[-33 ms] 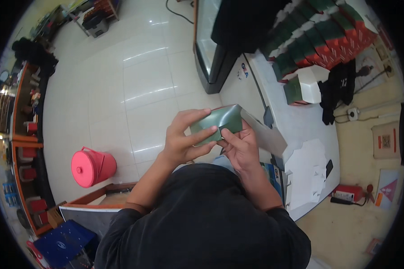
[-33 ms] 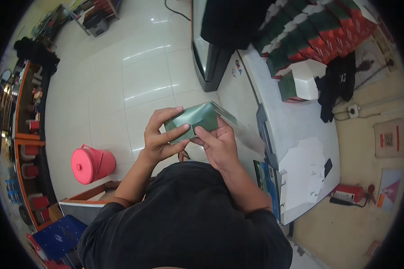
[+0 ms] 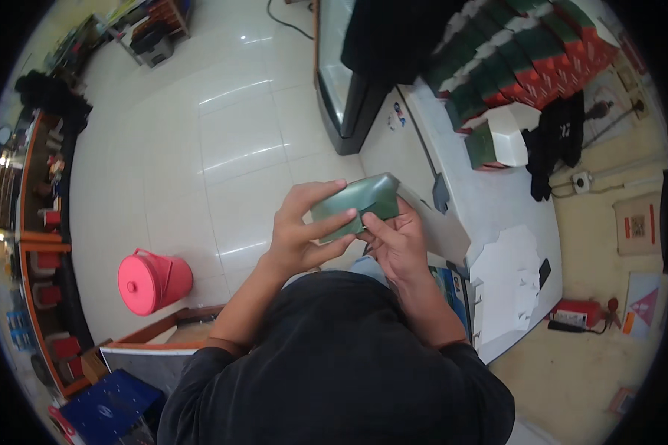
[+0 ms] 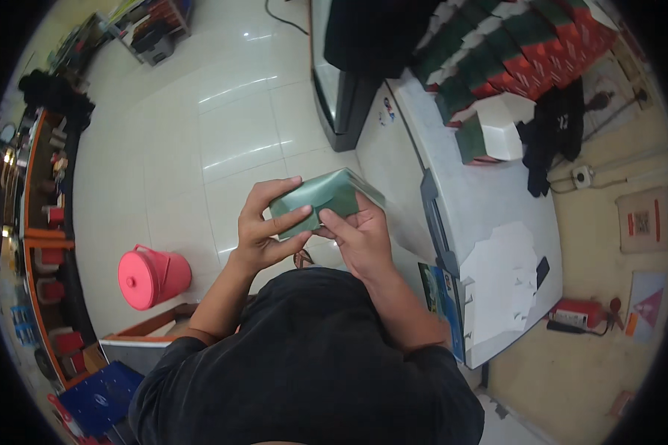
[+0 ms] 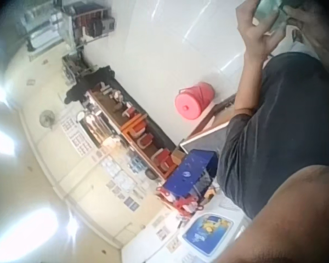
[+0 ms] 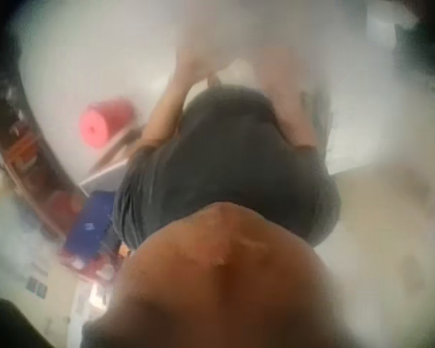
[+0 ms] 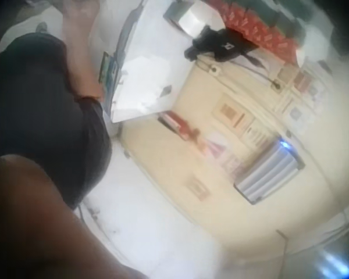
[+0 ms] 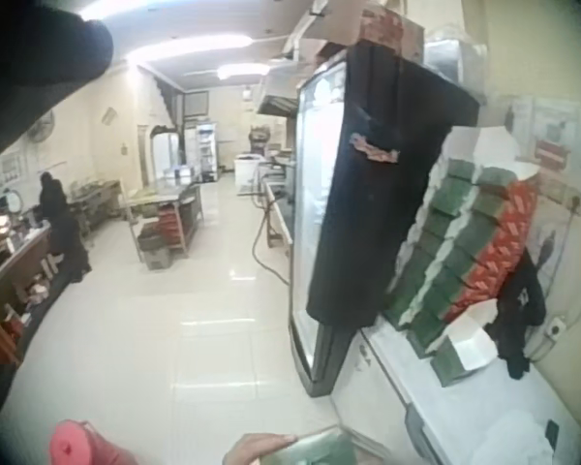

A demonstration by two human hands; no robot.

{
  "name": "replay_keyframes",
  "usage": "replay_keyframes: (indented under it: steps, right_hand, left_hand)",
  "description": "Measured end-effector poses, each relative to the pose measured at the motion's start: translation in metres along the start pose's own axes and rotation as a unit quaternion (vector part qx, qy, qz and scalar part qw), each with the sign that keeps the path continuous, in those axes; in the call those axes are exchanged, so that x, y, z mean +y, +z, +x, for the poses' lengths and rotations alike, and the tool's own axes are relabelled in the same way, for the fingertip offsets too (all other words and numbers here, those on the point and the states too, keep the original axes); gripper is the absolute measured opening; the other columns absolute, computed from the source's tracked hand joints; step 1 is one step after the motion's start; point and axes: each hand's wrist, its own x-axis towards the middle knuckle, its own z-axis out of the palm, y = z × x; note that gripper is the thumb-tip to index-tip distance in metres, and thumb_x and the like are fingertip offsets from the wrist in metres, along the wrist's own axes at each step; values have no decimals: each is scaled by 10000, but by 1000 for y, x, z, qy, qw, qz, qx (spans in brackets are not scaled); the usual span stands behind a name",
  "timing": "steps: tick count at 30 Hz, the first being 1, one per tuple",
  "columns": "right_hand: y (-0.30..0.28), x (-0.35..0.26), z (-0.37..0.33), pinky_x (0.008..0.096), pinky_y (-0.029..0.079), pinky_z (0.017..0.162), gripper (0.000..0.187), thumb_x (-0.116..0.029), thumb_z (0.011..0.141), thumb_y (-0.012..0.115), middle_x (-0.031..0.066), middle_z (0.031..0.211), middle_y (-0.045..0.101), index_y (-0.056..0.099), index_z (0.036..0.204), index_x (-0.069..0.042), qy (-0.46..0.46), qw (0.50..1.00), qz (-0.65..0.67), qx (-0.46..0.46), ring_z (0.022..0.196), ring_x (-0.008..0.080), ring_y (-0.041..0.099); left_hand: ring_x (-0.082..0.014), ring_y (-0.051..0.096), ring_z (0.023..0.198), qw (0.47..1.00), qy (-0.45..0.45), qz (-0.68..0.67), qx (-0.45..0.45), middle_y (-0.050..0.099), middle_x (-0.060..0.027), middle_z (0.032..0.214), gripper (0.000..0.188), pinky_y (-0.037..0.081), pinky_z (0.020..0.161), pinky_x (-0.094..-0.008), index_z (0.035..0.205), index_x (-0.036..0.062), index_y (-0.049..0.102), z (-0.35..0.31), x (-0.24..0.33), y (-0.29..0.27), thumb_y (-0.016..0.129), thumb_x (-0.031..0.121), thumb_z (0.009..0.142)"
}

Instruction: The person folds several flat cardboard food boxes into their three-dimensional shape by hand, stacking them on a counter or table.

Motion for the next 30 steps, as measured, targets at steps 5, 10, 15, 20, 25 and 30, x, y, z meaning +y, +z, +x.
replay_keyframes:
  steps: [5,10,15,20,25,30]
  right_hand:
    - [-38,6,-6,328,552,878,458,15,878,685,74,1179,637,534,1306,-46,-73,960,-272,14,1023,165,639]
    - [-46,-19,-16,233,475,665,332,-180,865,773,24,873,663,607,1116,-38,-20,935,-313,163,803,95,598]
    - [-82,-34,-28,221,403,475,245,-202,892,743,34,792,602,569,966,-46,-196,933,-244,175,615,73,532]
    - [-106,-87,-60,231,370,390,272,-292,936,678,43,782,594,561,971,-49,-136,970,85,181,536,92,505]
    - [-124,-132,-72,232,349,369,211,-210,936,654,48,794,608,583,1053,-50,-29,960,128,249,546,132,549]
    - [-165,-154,-84,243,406,436,125,-86,894,681,37,806,634,641,991,-18,-107,914,-243,307,579,97,576]
  left_hand:
    - [-310,603,1184,953,-129,-261,-84,576,-204,1358,446,479,976,-389,1185,25,692,-2,-7,30,797,75,755]
    - [-143,655,975,875,-366,-316,-3,708,-130,1109,381,520,854,-268,1206,-24,669,0,-4,74,749,5,835]
    - [-116,661,906,879,-341,-326,-75,721,-103,1049,431,538,770,-248,1219,-7,669,32,3,112,779,7,802]
    - [-178,693,789,969,-115,-160,-150,713,-153,1094,445,555,722,-280,1208,56,679,67,3,149,788,49,776]
    - [-239,724,759,976,69,-5,-205,712,-182,1084,416,568,657,-284,1156,107,715,97,5,182,797,80,749]
    - [-196,723,710,966,-4,-133,-221,732,-173,952,444,556,642,-268,1185,63,701,128,19,204,801,109,755]
